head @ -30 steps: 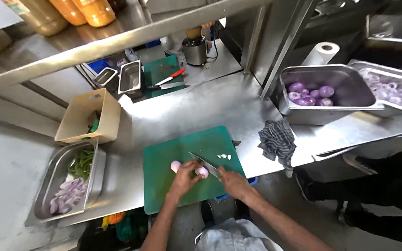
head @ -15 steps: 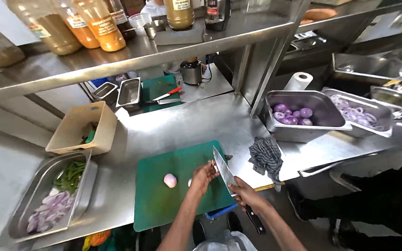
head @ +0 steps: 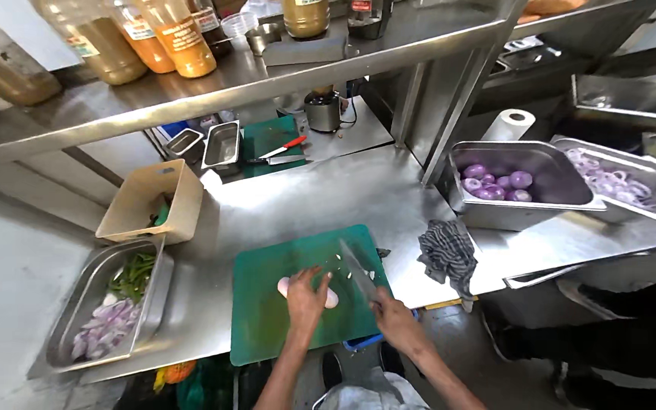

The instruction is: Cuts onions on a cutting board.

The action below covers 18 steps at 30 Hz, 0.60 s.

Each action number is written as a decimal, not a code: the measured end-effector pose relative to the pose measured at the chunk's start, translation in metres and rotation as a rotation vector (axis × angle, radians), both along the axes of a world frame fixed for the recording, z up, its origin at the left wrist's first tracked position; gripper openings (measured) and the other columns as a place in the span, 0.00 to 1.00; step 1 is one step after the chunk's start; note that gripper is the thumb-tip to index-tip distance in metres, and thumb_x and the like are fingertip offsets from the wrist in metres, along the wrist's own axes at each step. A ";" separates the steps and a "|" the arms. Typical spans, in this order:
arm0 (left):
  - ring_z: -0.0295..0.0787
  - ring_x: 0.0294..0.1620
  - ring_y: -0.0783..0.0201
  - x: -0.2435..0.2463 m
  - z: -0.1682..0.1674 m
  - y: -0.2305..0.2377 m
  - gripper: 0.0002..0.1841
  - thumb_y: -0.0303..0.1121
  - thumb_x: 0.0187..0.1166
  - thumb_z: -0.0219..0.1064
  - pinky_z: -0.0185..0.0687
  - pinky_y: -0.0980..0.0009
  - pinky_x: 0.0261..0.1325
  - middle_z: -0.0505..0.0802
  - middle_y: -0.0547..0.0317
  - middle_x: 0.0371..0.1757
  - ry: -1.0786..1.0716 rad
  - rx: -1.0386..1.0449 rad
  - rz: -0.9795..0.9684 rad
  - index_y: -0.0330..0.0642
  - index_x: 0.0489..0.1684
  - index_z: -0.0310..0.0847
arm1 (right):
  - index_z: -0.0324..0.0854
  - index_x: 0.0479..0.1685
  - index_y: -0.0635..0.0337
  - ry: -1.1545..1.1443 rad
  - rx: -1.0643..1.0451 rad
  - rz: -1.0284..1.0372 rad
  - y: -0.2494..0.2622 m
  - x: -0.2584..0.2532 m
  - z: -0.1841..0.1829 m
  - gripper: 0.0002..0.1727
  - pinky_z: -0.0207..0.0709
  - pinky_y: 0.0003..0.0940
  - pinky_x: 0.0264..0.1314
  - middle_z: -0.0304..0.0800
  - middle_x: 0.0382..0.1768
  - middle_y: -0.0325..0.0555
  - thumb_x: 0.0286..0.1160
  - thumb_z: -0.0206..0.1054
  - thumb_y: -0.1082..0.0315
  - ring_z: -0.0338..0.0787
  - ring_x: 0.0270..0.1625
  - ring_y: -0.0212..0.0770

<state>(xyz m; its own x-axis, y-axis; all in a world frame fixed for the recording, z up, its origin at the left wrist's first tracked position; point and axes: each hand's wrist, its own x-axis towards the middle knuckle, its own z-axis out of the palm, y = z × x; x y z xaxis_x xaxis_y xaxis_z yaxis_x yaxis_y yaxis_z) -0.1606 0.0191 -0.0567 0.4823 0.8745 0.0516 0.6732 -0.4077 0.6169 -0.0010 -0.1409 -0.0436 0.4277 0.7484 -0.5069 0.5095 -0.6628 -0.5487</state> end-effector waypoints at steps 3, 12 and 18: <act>0.88 0.66 0.52 -0.016 -0.023 -0.015 0.33 0.62 0.70 0.73 0.82 0.53 0.73 0.91 0.49 0.62 0.172 -0.095 0.005 0.45 0.65 0.88 | 0.66 0.82 0.51 -0.034 -0.095 0.161 0.020 -0.019 -0.003 0.25 0.82 0.63 0.61 0.90 0.54 0.60 0.90 0.53 0.56 0.91 0.59 0.62; 0.90 0.64 0.61 -0.008 -0.023 0.016 0.23 0.35 0.71 0.78 0.85 0.63 0.73 0.91 0.52 0.64 -0.049 -0.240 -0.445 0.43 0.67 0.85 | 0.64 0.84 0.49 -0.293 -0.098 0.064 0.009 0.028 0.014 0.25 0.84 0.61 0.55 0.92 0.47 0.60 0.92 0.51 0.56 0.93 0.53 0.63; 0.91 0.59 0.65 -0.019 -0.019 0.034 0.12 0.39 0.78 0.73 0.85 0.67 0.70 0.94 0.55 0.58 -0.035 -0.158 -0.577 0.42 0.51 0.93 | 0.59 0.88 0.48 -0.275 -0.249 0.225 0.000 0.005 0.005 0.27 0.84 0.63 0.57 0.91 0.52 0.62 0.92 0.48 0.58 0.92 0.56 0.66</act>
<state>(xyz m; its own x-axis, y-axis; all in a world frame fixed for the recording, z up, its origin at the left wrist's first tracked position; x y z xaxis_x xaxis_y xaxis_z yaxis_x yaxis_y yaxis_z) -0.1801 0.0530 -0.0755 0.8822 0.4697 -0.0339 0.3486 -0.6030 0.7176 0.0045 -0.1408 -0.0390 0.4121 0.7076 -0.5740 0.7615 -0.6134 -0.2094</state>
